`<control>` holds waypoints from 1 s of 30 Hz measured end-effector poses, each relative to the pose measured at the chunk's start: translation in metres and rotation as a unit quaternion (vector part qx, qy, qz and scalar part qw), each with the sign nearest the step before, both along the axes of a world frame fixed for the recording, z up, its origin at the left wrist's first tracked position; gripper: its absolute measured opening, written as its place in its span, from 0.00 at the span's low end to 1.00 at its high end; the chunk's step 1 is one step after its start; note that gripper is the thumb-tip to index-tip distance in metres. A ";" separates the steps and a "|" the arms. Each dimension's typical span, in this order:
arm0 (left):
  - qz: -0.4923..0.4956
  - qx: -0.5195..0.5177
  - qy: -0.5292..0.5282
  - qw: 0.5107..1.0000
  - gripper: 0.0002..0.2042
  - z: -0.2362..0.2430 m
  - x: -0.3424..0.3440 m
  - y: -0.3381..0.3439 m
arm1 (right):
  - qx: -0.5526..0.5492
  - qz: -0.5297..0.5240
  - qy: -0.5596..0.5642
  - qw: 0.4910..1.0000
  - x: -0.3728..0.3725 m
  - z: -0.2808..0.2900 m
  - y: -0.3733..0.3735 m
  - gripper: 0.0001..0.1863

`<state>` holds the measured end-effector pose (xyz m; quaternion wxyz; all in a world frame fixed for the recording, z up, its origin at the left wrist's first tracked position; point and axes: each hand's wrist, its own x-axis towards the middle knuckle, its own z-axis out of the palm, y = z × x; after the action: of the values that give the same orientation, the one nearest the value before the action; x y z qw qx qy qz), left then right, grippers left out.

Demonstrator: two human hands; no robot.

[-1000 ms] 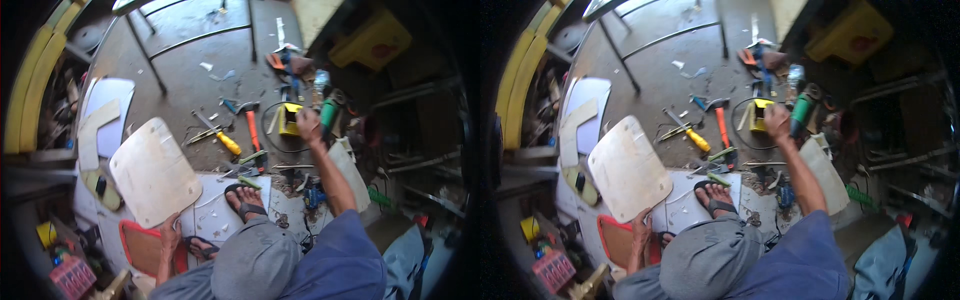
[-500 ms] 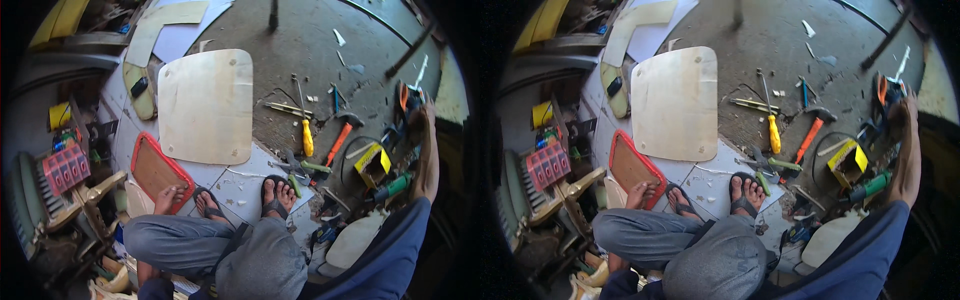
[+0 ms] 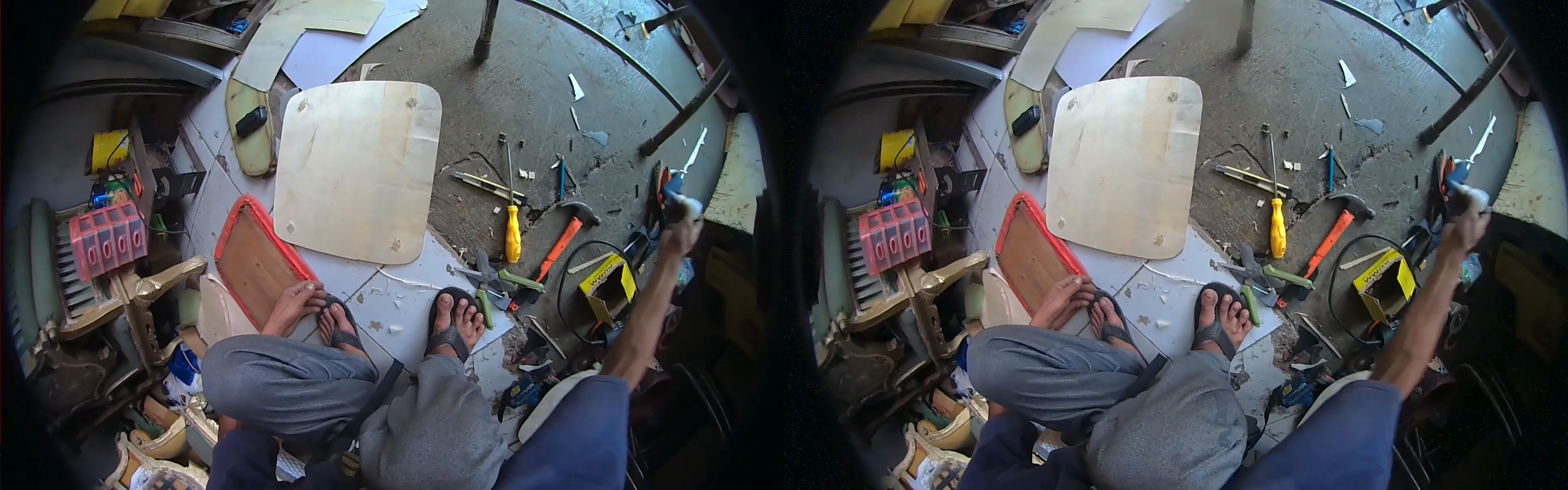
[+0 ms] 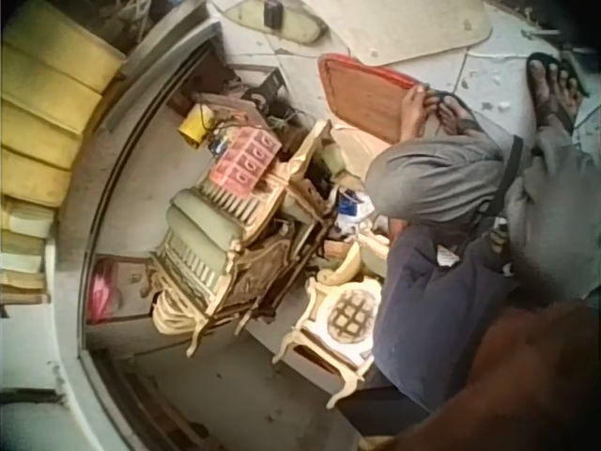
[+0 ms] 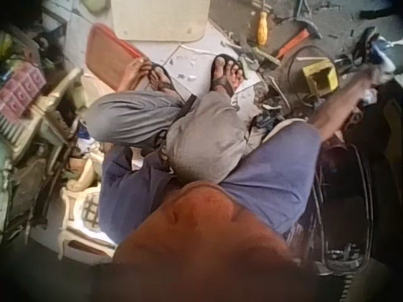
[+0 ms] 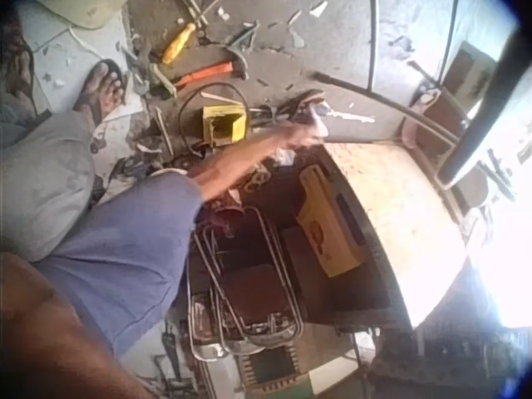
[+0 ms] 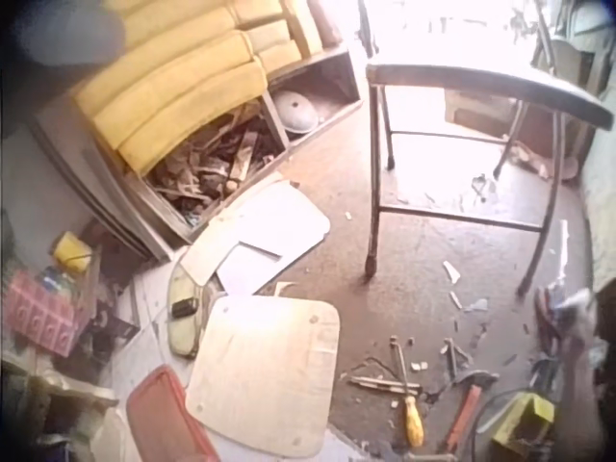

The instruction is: The person prepares chair seat components by marking a wooden board with a pen, using pliers to pull out staples, and then applying adhesive from a bottle to the wooden board and a piece of foam before pressing them together.

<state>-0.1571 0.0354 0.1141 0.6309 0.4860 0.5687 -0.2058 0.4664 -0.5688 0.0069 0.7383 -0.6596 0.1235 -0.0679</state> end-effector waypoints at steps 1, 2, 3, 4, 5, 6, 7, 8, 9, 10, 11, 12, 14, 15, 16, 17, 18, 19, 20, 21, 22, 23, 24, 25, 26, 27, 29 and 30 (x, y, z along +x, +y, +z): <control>0.006 0.005 0.003 1.000 0.20 0.002 0.001 -0.006 | 0.092 0.066 0.003 0.994 -0.045 -0.008 0.034 0.12; 0.010 0.008 -0.001 1.000 0.20 0.004 0.002 -0.009 | 0.180 0.128 0.008 0.975 -0.091 0.003 0.074 0.12; -0.008 0.009 -0.012 1.000 0.20 -0.005 0.005 -0.008 | 0.233 0.170 0.021 0.957 -0.134 0.010 0.107 0.13; -0.019 0.012 -0.018 1.000 0.19 -0.015 0.002 -0.007 | 0.247 0.203 0.043 0.947 -0.187 0.028 0.163 0.14; -0.033 0.008 -0.027 0.999 0.19 -0.027 0.002 -0.009 | 0.268 0.217 0.074 0.936 -0.229 0.033 0.198 0.14; -0.058 0.014 -0.030 0.998 0.19 -0.035 0.003 -0.009 | 0.300 0.192 0.153 0.922 -0.270 0.036 0.230 0.15; -0.078 0.027 -0.032 0.996 0.19 -0.040 0.002 -0.006 | 0.325 0.211 0.248 0.888 -0.308 0.038 0.259 0.15; -0.100 0.041 -0.034 0.994 0.18 -0.044 0.002 -0.003 | 0.337 0.240 0.252 0.875 -0.343 0.029 0.288 0.16; -0.076 0.026 -0.029 0.996 0.18 -0.046 -0.006 0.000 | 0.292 0.244 0.305 0.873 -0.372 0.038 0.318 0.17; -0.059 0.009 -0.028 0.998 0.17 -0.050 -0.007 0.006 | 0.264 0.241 0.320 0.877 -0.396 0.035 0.338 0.18; -0.045 -0.009 -0.029 0.999 0.17 -0.052 -0.007 0.011 | 0.236 0.237 0.333 0.882 -0.413 0.026 0.350 0.18; -0.021 -0.020 -0.034 0.999 0.16 -0.053 -0.009 0.013 | 0.200 0.257 0.316 0.891 -0.419 0.024 0.355 0.18; -0.024 -0.030 -0.042 0.998 0.16 -0.053 -0.013 0.015 | 0.129 0.296 0.282 0.903 -0.429 0.019 0.364 0.18; -0.026 -0.037 -0.048 0.998 0.16 -0.052 -0.008 0.014 | 0.109 0.314 0.268 0.904 -0.429 0.015 0.366 0.17; -0.032 -0.039 -0.048 0.998 0.16 -0.049 -0.005 0.014 | 0.089 0.331 0.254 0.905 -0.428 0.012 0.366 0.17; -0.033 -0.041 -0.040 0.998 0.16 -0.043 -0.002 0.018 | 0.069 0.347 0.240 0.904 -0.428 0.008 0.367 0.16; -0.035 -0.049 -0.032 0.998 0.17 -0.042 -0.001 0.018 | 0.055 0.352 0.230 0.905 -0.429 0.009 0.368 0.15; -0.037 -0.057 -0.024 0.997 0.17 -0.043 0.000 0.018 | 0.031 0.355 0.215 0.909 -0.428 0.008 0.369 0.15; -0.039 -0.059 -0.028 0.997 0.18 -0.045 0.001 0.018 | 0.007 0.358 0.199 0.912 -0.426 0.006 0.371 0.15; -0.038 -0.055 -0.030 0.997 0.18 -0.044 0.000 0.021 | -0.012 0.364 0.184 0.913 -0.426 0.006 0.375 0.14; -0.037 -0.052 -0.031 0.998 0.19 -0.044 -0.002 0.022 | -0.010 0.361 0.185 0.914 -0.426 0.007 0.376 0.14; -0.034 -0.049 -0.032 0.998 0.19 -0.046 -0.004 0.021 | -0.006 0.354 0.197 0.914 -0.427 0.010 0.375 0.14; -0.032 -0.046 -0.033 0.998 0.19 -0.050 -0.004 0.019 | -0.001 0.347 0.207 0.915 -0.428 0.014 0.374 0.14; -0.030 -0.044 -0.035 0.998 0.20 -0.052 -0.006 0.018 | 0.003 0.339 0.217 0.915 -0.428 0.018 0.374 0.14; -0.028 -0.038 -0.035 0.998 0.19 -0.053 -0.009 0.018 | -0.001 0.347 0.210 0.914 -0.428 0.016 0.375 0.14; -0.028 -0.032 -0.037 0.998 0.19 -0.055 -0.010 0.018 | 0.002 0.355 0.202 0.913 -0.429 0.017 0.376 0.14; -0.018 -0.025 -0.040 0.999 0.17 -0.059 -0.010 0.016 | 0.007 0.371 0.188 0.909 -0.429 0.019 0.377 0.14; -0.007 -0.019 -0.036 0.999 0.16 -0.059 -0.010 0.015 | 0.029 0.366 0.208 0.906 -0.430 0.024 0.379 0.14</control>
<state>-0.1669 0.0503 0.0549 0.6586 0.4853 0.5378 -0.2035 0.0367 -0.1894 0.0308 0.6878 -0.6354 0.0259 0.3500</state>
